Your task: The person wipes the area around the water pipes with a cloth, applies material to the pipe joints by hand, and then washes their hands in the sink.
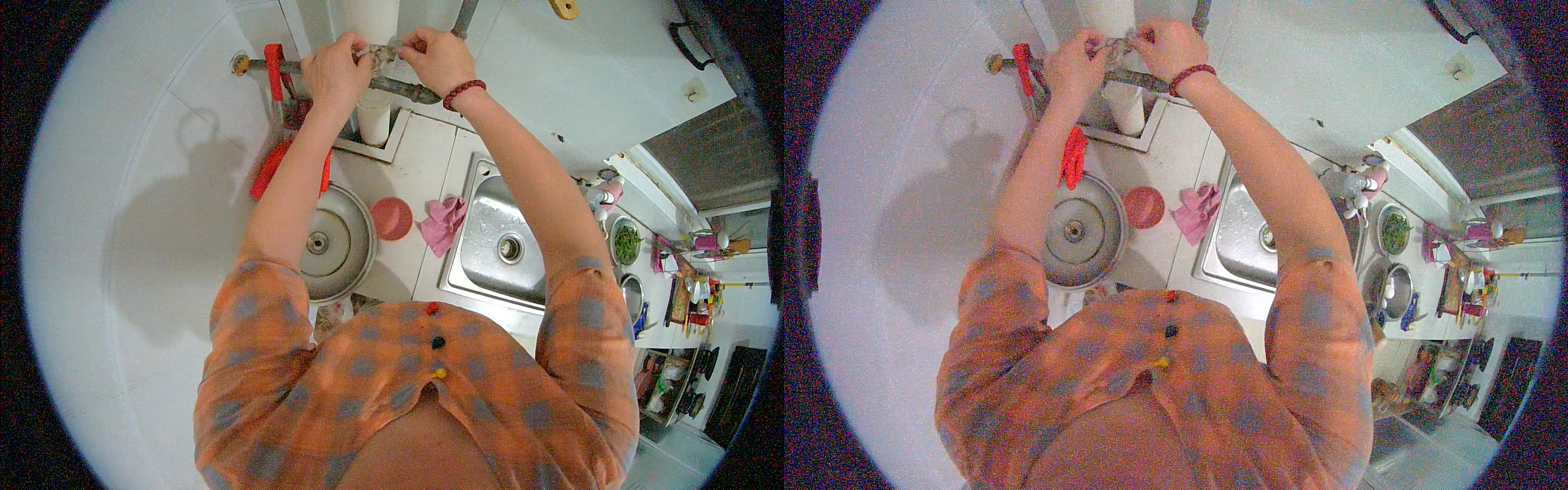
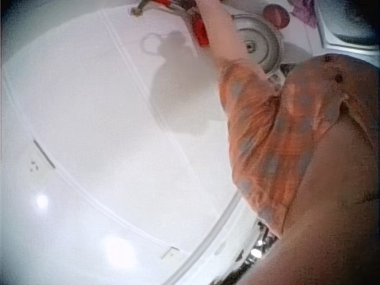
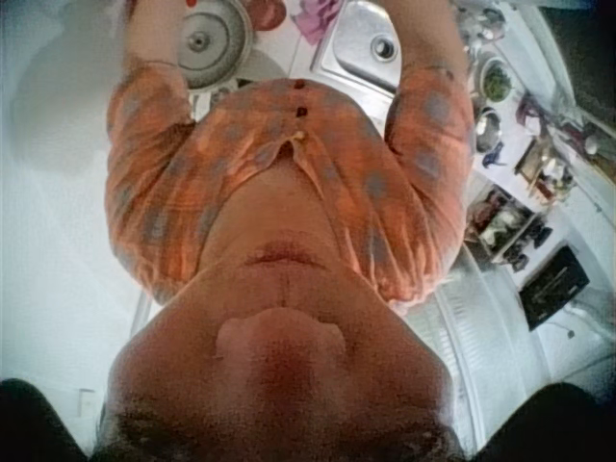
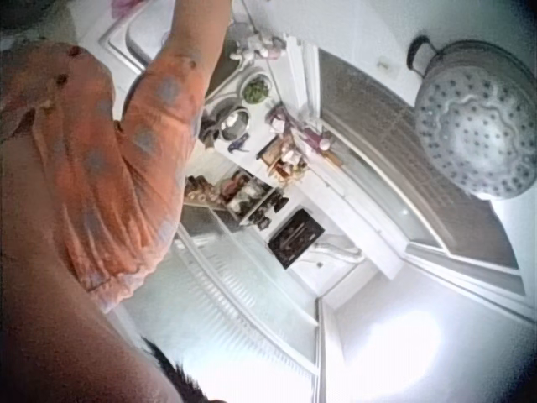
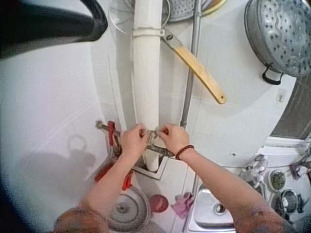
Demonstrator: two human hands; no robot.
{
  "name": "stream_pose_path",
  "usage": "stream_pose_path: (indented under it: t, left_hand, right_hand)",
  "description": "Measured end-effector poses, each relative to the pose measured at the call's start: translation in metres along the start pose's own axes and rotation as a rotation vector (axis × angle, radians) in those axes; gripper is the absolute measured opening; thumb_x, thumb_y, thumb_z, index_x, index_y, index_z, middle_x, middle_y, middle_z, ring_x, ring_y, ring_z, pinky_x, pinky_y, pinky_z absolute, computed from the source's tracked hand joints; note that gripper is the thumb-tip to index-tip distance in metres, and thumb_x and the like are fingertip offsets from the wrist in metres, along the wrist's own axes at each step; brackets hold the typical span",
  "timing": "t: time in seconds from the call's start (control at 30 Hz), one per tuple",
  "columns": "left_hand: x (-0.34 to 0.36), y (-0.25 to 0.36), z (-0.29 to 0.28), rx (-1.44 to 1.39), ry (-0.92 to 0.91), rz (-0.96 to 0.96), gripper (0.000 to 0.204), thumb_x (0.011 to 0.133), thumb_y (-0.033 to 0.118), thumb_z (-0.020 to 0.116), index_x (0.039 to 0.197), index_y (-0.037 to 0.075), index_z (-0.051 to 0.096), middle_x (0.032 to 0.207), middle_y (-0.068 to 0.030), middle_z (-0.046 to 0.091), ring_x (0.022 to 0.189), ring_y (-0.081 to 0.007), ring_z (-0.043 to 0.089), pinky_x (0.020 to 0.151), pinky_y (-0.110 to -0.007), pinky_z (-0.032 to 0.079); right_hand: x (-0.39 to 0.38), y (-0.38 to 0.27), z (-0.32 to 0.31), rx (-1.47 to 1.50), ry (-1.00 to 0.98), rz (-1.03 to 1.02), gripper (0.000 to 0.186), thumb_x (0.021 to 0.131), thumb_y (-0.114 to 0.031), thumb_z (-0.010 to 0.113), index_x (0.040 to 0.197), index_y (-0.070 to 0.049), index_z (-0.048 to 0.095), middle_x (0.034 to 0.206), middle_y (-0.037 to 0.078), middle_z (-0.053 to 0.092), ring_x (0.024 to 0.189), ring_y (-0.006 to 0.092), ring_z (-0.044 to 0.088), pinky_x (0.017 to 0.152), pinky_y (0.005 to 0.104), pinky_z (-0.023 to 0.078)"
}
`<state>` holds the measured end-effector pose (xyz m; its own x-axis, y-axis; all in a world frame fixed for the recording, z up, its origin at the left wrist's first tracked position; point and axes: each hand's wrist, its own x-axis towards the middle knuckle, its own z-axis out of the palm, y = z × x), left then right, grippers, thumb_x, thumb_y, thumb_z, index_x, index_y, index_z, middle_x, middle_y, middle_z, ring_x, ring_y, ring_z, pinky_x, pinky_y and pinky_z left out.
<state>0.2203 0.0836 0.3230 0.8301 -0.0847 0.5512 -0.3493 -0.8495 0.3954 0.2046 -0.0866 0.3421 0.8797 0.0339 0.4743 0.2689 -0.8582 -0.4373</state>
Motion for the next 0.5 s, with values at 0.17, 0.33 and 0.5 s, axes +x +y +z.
stream_pose_path:
  t: [0.17, 0.33, 0.5]
  left_hand:
    - [-0.001, -0.007, 0.004, -0.114, -0.016, -0.025, 0.023, 0.077, 0.022, 0.061, 0.096, 0.013, 0.055, 0.084, -0.0062, 0.065, 0.083, -0.027, 0.061, 0.08, -0.041, 0.038]
    - [-0.001, -0.016, 0.007, -0.233, 0.045, 0.139, 0.019, 0.076, 0.014, 0.057, 0.094, 0.014, 0.059, 0.092, -0.005, 0.062, 0.085, -0.0267, 0.06, 0.078, -0.042, 0.039]
    - [-0.004, -0.019, 0.005, -0.147, -0.039, 0.337, 0.021, 0.076, 0.007, 0.052, 0.088, 0.017, 0.067, 0.096, -0.0019, 0.057, 0.084, -0.0242, 0.058, 0.077, -0.041, 0.04]
  right_hand:
    - [0.004, 0.002, 0.011, -0.11, -0.019, -0.018, 0.02, 0.079, -0.027, 0.06, 0.089, -0.01, 0.065, 0.078, 0.008, 0.066, 0.071, 0.0275, 0.063, 0.063, 0.0378, 0.051]
    - [0.01, 0.006, 0.021, -0.204, -0.056, -0.057, 0.017, 0.079, -0.025, 0.058, 0.087, -0.011, 0.064, 0.076, 0.01, 0.065, 0.07, 0.0293, 0.063, 0.063, 0.0398, 0.051]
    - [0.009, 0.004, 0.02, -0.206, -0.019, -0.142, 0.015, 0.08, -0.022, 0.056, 0.085, -0.01, 0.061, 0.074, 0.012, 0.064, 0.069, 0.0311, 0.062, 0.062, 0.0422, 0.05]
